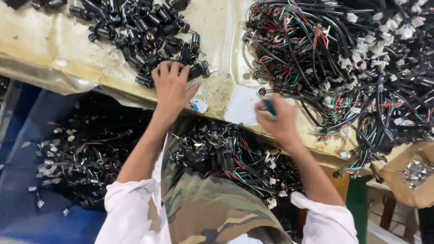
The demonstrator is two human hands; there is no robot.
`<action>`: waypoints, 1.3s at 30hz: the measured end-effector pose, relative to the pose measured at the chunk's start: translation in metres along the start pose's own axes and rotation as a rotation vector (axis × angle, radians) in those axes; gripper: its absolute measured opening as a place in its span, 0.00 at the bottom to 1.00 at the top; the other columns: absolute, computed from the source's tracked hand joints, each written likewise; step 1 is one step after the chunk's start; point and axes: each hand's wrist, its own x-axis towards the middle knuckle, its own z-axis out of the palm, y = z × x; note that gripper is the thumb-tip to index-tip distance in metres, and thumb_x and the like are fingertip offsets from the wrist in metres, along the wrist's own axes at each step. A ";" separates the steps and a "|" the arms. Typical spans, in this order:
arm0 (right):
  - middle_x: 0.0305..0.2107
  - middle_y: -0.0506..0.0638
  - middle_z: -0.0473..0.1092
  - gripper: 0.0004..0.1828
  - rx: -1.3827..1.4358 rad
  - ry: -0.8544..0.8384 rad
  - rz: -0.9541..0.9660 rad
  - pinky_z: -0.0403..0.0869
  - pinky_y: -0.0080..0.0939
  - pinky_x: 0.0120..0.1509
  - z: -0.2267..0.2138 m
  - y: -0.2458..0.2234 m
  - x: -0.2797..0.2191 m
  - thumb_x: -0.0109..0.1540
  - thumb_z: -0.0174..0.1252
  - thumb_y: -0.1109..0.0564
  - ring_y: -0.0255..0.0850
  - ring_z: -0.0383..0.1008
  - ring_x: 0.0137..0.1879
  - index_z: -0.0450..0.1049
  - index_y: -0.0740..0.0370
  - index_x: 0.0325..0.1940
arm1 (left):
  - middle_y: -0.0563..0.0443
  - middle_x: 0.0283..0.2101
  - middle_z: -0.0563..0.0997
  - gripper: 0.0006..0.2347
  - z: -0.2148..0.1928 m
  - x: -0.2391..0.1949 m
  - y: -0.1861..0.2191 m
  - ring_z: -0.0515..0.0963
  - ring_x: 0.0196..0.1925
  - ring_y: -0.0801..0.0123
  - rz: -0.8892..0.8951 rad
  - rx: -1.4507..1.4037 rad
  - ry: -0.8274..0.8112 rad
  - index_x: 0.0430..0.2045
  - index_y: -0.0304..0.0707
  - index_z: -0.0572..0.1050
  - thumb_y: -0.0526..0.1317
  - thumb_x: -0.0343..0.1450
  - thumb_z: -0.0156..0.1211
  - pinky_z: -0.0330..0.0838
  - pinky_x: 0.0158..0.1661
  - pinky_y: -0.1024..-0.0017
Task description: The person repeatedly picks up black cylindrical components and wire harnesses from a table, uses pliers to crimp or secure the wires to the components, and places the finished assemblies into a blue bin. The process is continuous and repetitive throughout the clip.
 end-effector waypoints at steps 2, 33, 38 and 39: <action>0.33 0.54 0.78 0.16 0.011 -0.065 0.158 0.77 0.42 0.45 0.029 0.005 -0.002 0.57 0.69 0.54 0.49 0.82 0.39 0.74 0.60 0.46 | 0.46 0.46 0.77 0.17 -0.003 0.009 0.011 0.68 0.55 0.49 -0.017 0.036 -0.033 0.42 0.38 0.81 0.47 0.65 0.72 0.56 0.54 0.47; 0.30 0.49 0.71 0.11 0.479 -0.042 -0.158 0.71 0.40 0.42 -0.057 -0.071 -0.025 0.55 0.70 0.59 0.42 0.73 0.35 0.73 0.60 0.36 | 0.53 0.24 0.78 0.12 -0.070 -0.025 0.132 0.76 0.25 0.73 0.113 -1.238 -0.605 0.40 0.39 0.80 0.43 0.67 0.70 0.71 0.30 0.72; 0.32 0.51 0.69 0.15 0.394 -0.428 -0.189 0.71 0.38 0.40 -0.057 -0.091 0.003 0.51 0.73 0.58 0.42 0.73 0.37 0.75 0.62 0.36 | 0.45 0.28 0.80 0.13 -0.065 -0.009 0.126 0.81 0.30 0.53 0.620 -1.137 -0.672 0.32 0.38 0.79 0.44 0.60 0.73 0.74 0.34 0.63; 0.33 0.52 0.68 0.15 0.405 -0.402 -0.231 0.71 0.39 0.42 -0.050 -0.094 0.006 0.51 0.72 0.58 0.43 0.71 0.38 0.74 0.63 0.36 | 0.46 0.28 0.80 0.12 -0.065 -0.007 0.123 0.82 0.31 0.54 0.540 -1.130 -0.661 0.31 0.39 0.79 0.44 0.61 0.72 0.75 0.34 0.64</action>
